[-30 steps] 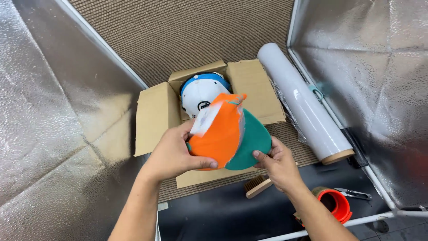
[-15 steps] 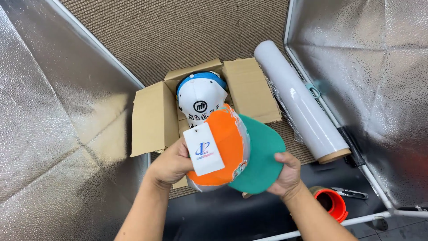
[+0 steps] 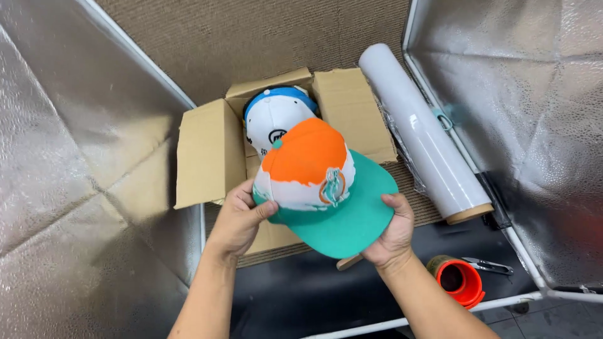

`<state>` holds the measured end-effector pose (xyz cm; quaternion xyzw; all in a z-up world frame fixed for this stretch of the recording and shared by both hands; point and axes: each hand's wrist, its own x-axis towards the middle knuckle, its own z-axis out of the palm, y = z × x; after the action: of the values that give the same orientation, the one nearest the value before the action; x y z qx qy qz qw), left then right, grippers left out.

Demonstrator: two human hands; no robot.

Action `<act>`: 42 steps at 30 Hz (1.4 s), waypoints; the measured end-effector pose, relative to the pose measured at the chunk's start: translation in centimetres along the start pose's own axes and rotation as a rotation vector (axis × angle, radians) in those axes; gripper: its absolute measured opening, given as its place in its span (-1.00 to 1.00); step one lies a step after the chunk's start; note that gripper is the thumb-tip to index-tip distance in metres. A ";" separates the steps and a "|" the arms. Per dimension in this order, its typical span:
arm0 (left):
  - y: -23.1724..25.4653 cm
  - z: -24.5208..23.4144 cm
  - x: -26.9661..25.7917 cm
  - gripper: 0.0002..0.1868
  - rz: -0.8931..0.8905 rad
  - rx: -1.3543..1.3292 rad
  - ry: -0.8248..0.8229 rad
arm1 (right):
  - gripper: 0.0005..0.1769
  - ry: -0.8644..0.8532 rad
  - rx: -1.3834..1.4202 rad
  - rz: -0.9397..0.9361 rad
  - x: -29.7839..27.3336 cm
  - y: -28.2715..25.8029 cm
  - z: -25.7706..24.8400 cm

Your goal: The person organizes multiple caps in a cardboard box, wipes a white cap with a brush, adjusts a white snapback attachment, and secures the box with tape from a dispenser.

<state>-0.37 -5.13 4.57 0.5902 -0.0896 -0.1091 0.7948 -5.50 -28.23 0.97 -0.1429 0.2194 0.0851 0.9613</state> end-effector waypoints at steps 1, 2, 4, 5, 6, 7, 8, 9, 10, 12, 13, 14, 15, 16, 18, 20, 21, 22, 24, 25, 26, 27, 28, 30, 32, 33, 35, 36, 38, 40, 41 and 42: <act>-0.2 -0.4 0.1 -0.52 0.002 -0.002 0.009 | -0.09 -0.001 -0.005 0.008 -0.5 0.0 0.9; -0.4 -0.8 0.2 -0.52 0.014 -0.001 0.041 | -0.15 0.018 -0.036 0.018 -1.0 0.1 1.8; -0.6 -1.7 0.4 -0.52 0.032 0.008 0.073 | -0.20 0.027 -0.063 0.029 -1.3 0.5 3.2; -1.1 -2.0 0.5 -0.49 0.028 0.018 0.107 | -0.20 0.046 -0.076 0.028 -1.3 0.6 3.4; -1.5 -2.3 0.6 -0.46 0.025 0.028 0.142 | -0.20 0.065 -0.088 0.028 -1.3 0.8 3.5; -1.6 -2.1 0.4 -0.46 0.022 0.027 0.139 | -0.20 0.067 -0.087 0.025 -1.2 1.1 3.6; -1.6 -1.9 0.2 -0.25 0.056 0.201 0.210 | -0.19 0.081 -0.067 -0.002 -1.1 1.5 3.7; -1.5 -1.7 -0.1 0.00 0.091 0.376 0.281 | -0.17 0.094 -0.048 -0.028 -0.9 1.9 3.8; -2.2 -1.1 -0.9 0.00 0.090 0.376 0.279 | -0.17 0.095 -0.046 -0.030 -0.6 2.1 3.5; -3.2 -0.1 -2.3 0.06 0.261 0.708 0.390 | -0.27 0.089 -0.005 -0.046 0.2 2.7 3.1; -3.8 0.0 -3.2 0.06 0.267 0.710 0.385 | -0.27 0.084 -0.001 -0.050 1.2 3.1 2.2; -4.5 0.2 -4.1 -0.02 0.534 1.010 0.286 | -0.26 0.008 0.000 -0.064 2.2 3.5 1.2; -5.3 0.4 -5.1 -0.08 0.799 1.300 0.168 | -0.24 -0.063 0.000 -0.079 3.1 3.9 0.1; -5.1 0.5 -4.6 -0.08 0.802 1.300 0.162 | -0.24 -0.062 0.004 -0.083 3.5 4.3 0.6; -4.9 0.8 -4.2 -0.44 0.848 1.591 0.076 | -0.31 -0.167 -0.087 -0.099 4.0 5.3 1.1; -4.7 -1.3 -2.6 -0.50 0.905 1.651 0.090 | -0.40 -0.168 -0.192 -0.138 5.2 6.6 1.5; -4.7 -2.1 -1.7 -0.52 0.965 1.710 0.104 | -0.49 -0.168 -0.296 -0.178 5.7 7.1 1.6; -4.9 -3.3 -0.8 -0.52 0.969 1.703 0.095 | -0.49 -0.163 -0.294 -0.186 6.0 7.0 2.1; -5.1 -5.7 0.9 -0.40 1.031 1.718 0.122 | -0.21 -0.010 -0.497 -0.221 6.8 6.9 3.2; -5.1 -6.6 1.9 -0.40 1.034 1.715 0.109 | -0.21 -0.003 -0.489 -0.226 6.5 6.6 3.7; -5.2 -7.5 2.9 -0.45 1.047 1.735 0.091 | -0.19 0.012 -0.521 -0.242 6.2 6.4 4.3; -5.2 -8.5 3.8 -0.50 1.056 1.759 0.077 | -0.17 0.024 -0.556 -0.252 5.9 6.3 4.9; -5.5 -8.9 4.8 -0.50 1.055 1.760 0.068 | -0.17 0.029 -0.550 -0.252 5.8 6.3 4.8; -6.0 -9.8 6.5 -0.57 1.027 1.797 0.009 | -0.06 0.051 -0.782 -0.282 5.6 6.4 4.5; -6.9 -11.0 7.8 -0.57 0.916 1.872 -0.058 | -0.09 0.066 -0.960 -0.303 5.4 6.2 4.0; -7.3 -11.5 8.6 -0.57 0.808 1.939 -0.123 | -0.10 0.080 -1.139 -0.330 5.2 5.9 3.7; -5.6 -10.8 9.2 -0.53 0.644 1.937 -0.226 | -0.17 0.039 -1.410 -0.359 5.0 5.6 3.2; -4.9 -10.3 9.5 -0.46 0.480 1.924 -0.321 | -0.23 -0.007 -1.685 -0.386 4.8 5.4 2.9; -3.6 -9.0 9.8 -0.38 0.386 1.939 -0.416 | -0.24 -0.045 -1.803 -0.379 5.2 5.2 2.5; -2.6 -7.8 10.5 -0.30 0.292 1.949 -0.501 | -0.25 -0.089 -1.925 -0.374 5.8 4.9 2.0; -2.3 -7.3 10.7 -0.22 0.175 1.969 -0.588 | -0.26 -0.110 -1.977 -0.350 6.1 4.9 1.7; -2.0 -6.8 11.0 -0.14 0.056 1.984 -0.674 | -0.26 -0.130 -2.027 -0.325 6.4 4.8 1.4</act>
<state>11.84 -2.54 0.82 0.9140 -0.3693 -0.1271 -0.1096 -0.32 -22.58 -1.88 -0.9103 -0.0301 0.1068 0.3987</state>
